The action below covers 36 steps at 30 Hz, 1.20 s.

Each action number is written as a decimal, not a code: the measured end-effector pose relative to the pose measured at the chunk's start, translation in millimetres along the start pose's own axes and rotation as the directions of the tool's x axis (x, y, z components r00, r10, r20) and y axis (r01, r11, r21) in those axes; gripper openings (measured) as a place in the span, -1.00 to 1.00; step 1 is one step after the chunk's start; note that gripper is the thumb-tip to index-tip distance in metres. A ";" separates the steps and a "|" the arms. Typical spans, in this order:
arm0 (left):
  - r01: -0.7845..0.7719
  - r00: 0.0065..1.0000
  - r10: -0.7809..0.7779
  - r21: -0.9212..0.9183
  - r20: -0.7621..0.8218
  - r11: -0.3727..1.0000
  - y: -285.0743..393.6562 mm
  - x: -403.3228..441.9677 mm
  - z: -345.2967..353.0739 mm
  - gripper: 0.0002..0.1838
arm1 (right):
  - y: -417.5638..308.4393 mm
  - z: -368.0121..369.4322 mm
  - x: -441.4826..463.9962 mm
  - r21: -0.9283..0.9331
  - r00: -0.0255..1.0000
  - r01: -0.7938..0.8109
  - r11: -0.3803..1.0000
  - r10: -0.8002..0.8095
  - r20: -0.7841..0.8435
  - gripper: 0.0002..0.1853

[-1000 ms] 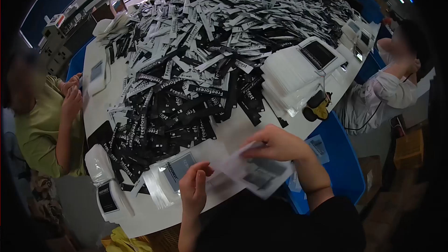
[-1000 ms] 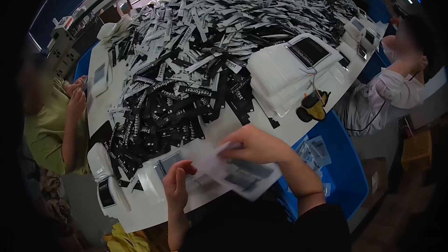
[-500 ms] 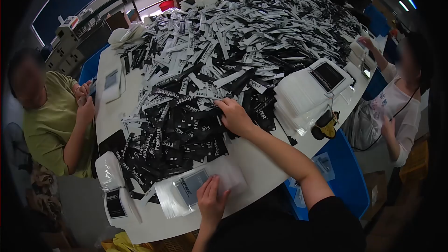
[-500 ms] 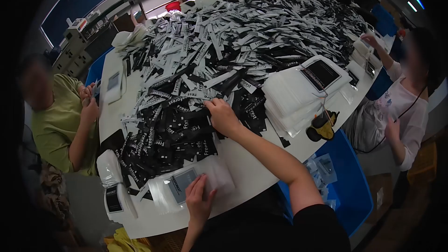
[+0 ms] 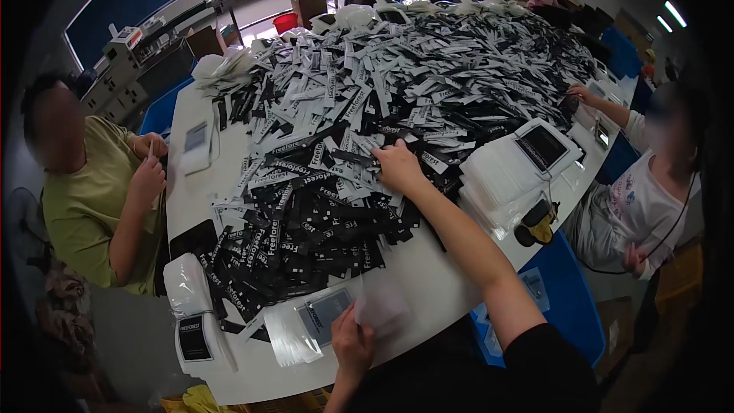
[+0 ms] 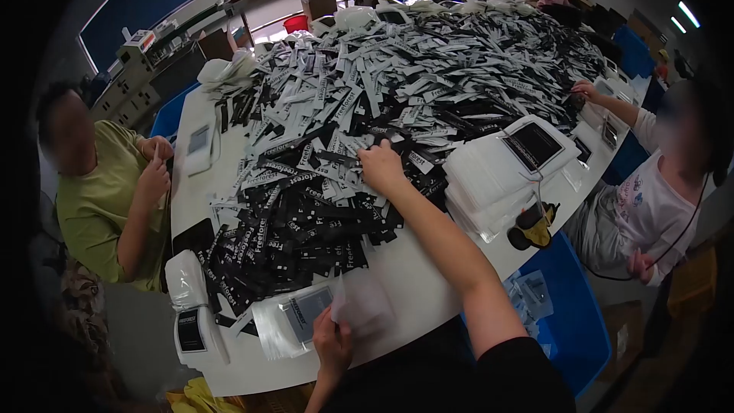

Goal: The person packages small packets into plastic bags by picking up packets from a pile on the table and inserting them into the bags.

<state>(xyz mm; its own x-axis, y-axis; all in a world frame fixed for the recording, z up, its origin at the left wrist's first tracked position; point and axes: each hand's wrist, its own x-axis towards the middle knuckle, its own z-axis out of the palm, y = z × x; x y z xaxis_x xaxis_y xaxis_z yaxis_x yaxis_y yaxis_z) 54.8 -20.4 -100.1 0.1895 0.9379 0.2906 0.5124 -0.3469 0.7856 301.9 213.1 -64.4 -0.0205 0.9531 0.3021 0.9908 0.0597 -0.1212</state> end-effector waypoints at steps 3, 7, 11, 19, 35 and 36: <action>-0.004 1.000 0.004 -0.028 -0.007 1.000 -1.8 -2.3 -0.9 -0.63 | -1.8 0.6 -29.0 0.021 0.996 0.082 0.996 -0.082 0.024 -0.59; 0.030 0.999 -0.031 -0.068 -0.009 0.997 -1.2 -2.1 0.2 -0.66 | -9.6 -37.8 -58.5 0.166 0.970 0.127 0.978 -0.157 0.183 -0.46; 0.127 0.992 -0.129 -0.139 -0.007 0.982 -4.1 -4.1 -0.8 -0.68 | -3.0 -45.5 -62.5 0.384 0.977 0.212 0.899 -0.196 -0.079 -0.78; 0.393 0.920 -0.386 -0.184 0.074 0.901 23.2 30.8 -31.7 -0.83 | -33.5 -94.9 -127.4 0.997 0.949 -0.010 -0.073 0.313 0.033 -0.70; 0.509 0.838 -0.381 -0.308 0.392 0.804 41.9 20.8 -35.8 -0.80 | -58.1 -8.1 -258.1 0.929 0.920 -0.252 0.271 0.366 0.142 -0.73; 0.502 0.854 -0.381 -0.367 0.354 0.783 44.1 19.1 -33.6 -0.79 | -57.8 -12.6 -256.4 0.916 0.917 -0.294 0.272 0.351 0.190 -0.74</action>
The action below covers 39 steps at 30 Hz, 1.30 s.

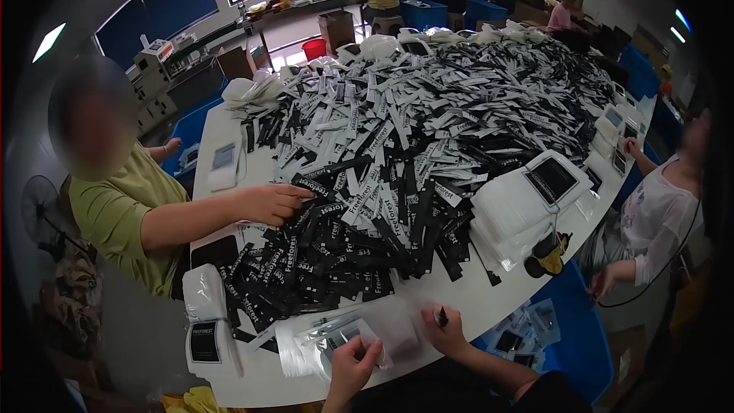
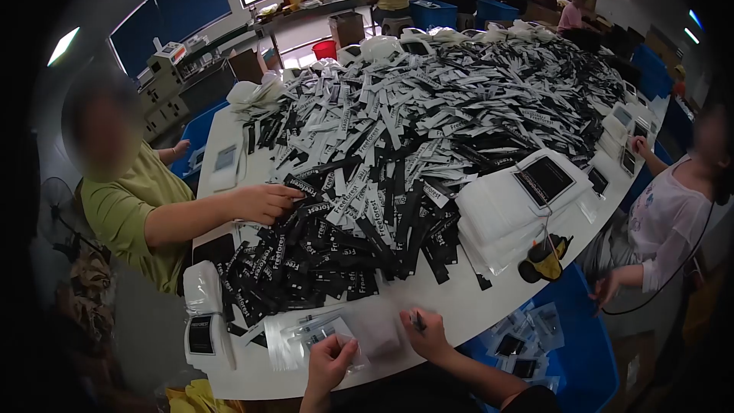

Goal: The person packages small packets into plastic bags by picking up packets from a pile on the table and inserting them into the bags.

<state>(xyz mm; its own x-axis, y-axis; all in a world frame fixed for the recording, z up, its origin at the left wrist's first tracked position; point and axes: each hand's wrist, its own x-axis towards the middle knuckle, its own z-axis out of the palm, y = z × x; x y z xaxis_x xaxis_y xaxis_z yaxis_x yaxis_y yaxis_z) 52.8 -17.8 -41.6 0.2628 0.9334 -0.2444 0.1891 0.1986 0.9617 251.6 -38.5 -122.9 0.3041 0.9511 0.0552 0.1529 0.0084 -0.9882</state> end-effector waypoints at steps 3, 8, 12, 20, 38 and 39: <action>-0.011 1.000 0.010 -0.073 -0.019 0.997 -5.3 -2.5 7.2 -0.80 | -42.0 -0.3 -1.3 -0.101 0.990 -0.006 0.995 0.020 0.137 -0.75; -0.148 0.988 0.150 0.069 -0.023 0.987 -7.5 0.0 15.1 -0.79 | -103.9 19.2 11.8 -0.017 0.904 0.107 0.994 -0.090 0.417 -0.75; -0.073 0.968 0.023 0.192 0.250 0.979 -11.8 -4.7 -8.9 -0.86 | -91.4 3.3 15.2 -0.023 0.639 -0.123 0.992 0.097 0.763 -0.63; -0.312 0.949 0.279 0.319 0.146 0.895 -8.8 -7.2 -2.2 -0.86 | -100.6 24.7 -2.5 -0.107 0.811 0.237 0.966 -0.136 0.569 -0.50; -0.653 0.411 0.870 0.754 0.271 0.075 5.3 -51.2 -24.2 -0.62 | -110.1 13.2 -11.5 0.330 0.741 0.047 0.943 -0.255 0.621 -0.51; -0.642 0.461 0.842 0.760 0.282 0.097 20.1 -46.5 -20.0 -0.60 | -119.5 14.9 -10.7 0.402 0.777 -0.017 0.916 -0.241 0.582 -0.54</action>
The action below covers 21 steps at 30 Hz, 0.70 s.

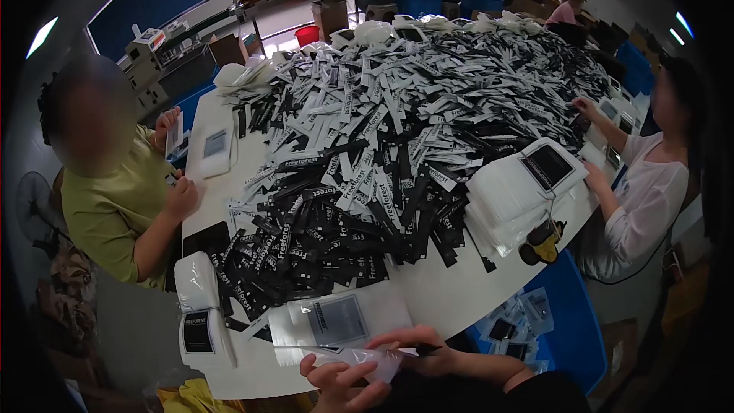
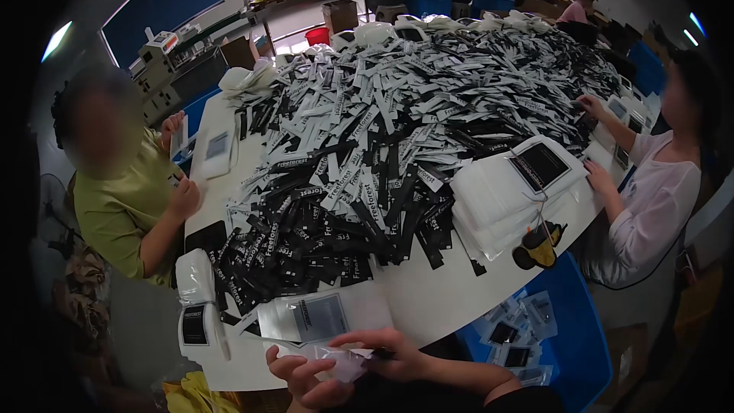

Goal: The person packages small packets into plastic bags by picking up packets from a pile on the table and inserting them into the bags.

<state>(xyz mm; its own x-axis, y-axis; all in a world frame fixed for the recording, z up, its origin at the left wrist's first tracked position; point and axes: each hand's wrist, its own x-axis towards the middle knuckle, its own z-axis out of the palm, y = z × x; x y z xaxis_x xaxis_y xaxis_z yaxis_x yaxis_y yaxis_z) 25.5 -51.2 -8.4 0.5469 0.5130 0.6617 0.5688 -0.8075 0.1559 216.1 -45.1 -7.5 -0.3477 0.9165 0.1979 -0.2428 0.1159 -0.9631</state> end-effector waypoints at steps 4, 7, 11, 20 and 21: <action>0.135 0.966 -0.133 0.007 0.220 0.991 10.1 40.1 -6.4 -0.52 | 8.2 -12.5 -14.7 0.115 0.977 -0.202 0.973 0.192 0.092 -0.64; 0.166 0.974 -0.135 -0.166 0.184 0.972 2.6 34.0 13.0 -0.41 | 12.0 -12.8 -15.1 0.052 0.984 -0.162 0.985 0.166 -0.064 -0.70; 0.245 0.962 -0.198 -0.278 0.188 0.929 -8.8 37.5 25.3 -0.38 | 13.6 -31.1 -15.6 0.035 0.933 -0.253 0.967 0.254 -0.256 -0.78; 0.462 0.869 -0.382 -0.238 0.314 0.855 -8.7 23.5 49.9 -0.28 | 16.5 -53.4 -20.5 -0.158 0.866 -0.049 0.986 -0.037 -0.498 -0.78; 0.460 0.870 -0.379 -0.238 0.316 0.855 -8.4 26.5 50.0 -0.28 | 13.7 -46.5 -14.9 -0.157 0.864 -0.048 0.986 -0.037 -0.502 -0.78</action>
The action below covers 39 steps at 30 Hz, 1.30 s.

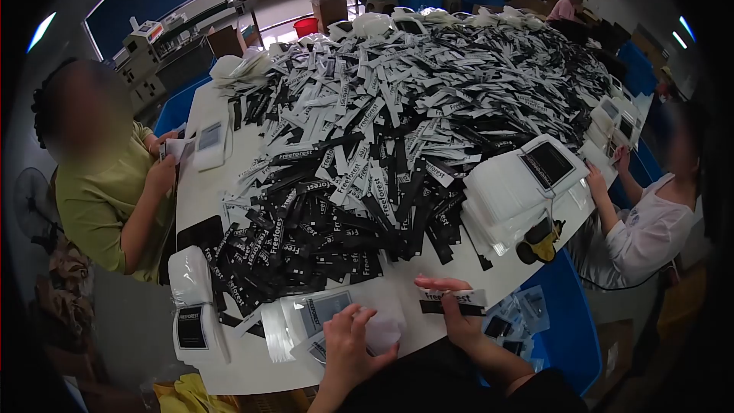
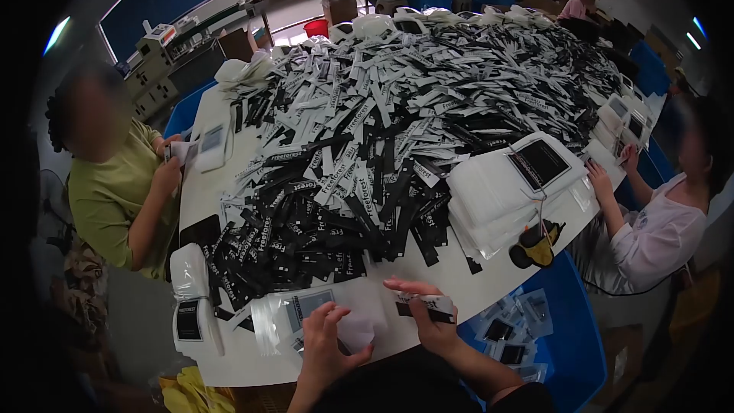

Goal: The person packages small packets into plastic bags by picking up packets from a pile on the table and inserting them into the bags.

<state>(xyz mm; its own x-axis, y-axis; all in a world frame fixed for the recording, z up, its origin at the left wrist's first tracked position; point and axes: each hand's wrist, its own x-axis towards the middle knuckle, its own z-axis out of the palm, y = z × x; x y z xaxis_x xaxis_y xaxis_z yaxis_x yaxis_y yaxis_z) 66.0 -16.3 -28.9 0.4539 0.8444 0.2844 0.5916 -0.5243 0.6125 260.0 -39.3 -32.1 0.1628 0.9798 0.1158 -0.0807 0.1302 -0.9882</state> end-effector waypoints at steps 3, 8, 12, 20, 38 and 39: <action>-0.014 0.999 0.013 -0.029 -0.047 0.999 7.9 3.5 2.5 -0.25 | -14.8 26.4 2.7 0.586 0.991 0.070 0.807 -0.122 0.050 -0.76; 0.024 0.984 -0.017 0.036 -0.176 0.999 0.2 -7.6 -2.7 -0.16 | -4.1 33.3 6.0 0.388 0.920 -0.305 0.870 0.163 0.357 -0.74; 0.054 0.985 -0.062 -0.051 -0.164 0.997 -1.9 -14.0 0.0 -0.18 | -12.5 38.0 2.4 0.325 0.932 -0.233 0.917 0.116 0.343 -0.74; 0.140 0.976 -0.198 -0.430 -0.091 0.892 -11.1 -15.2 -11.7 -0.29 | -1.8 33.5 -3.2 0.219 0.951 -0.256 0.942 0.203 0.235 -0.78; 0.219 0.950 -0.101 -0.400 0.295 0.890 -7.7 -17.9 -27.9 -0.87 | 6.8 15.6 11.8 -0.464 0.577 -0.152 0.873 0.459 0.676 -0.76; 0.272 0.936 -0.129 -0.440 0.328 0.856 -7.0 -17.9 -29.4 -0.85 | 10.5 17.6 10.4 -0.460 0.612 -0.074 0.885 0.405 0.680 -0.76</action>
<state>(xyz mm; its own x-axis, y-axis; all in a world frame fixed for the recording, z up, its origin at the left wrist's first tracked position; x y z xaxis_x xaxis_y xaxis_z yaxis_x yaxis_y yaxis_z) 34.1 -24.6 -16.6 0.5674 0.8216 -0.0545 0.3360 -0.1706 0.9263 243.5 -25.1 -39.5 -0.6016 0.7550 -0.2608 0.3687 -0.0272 -0.9292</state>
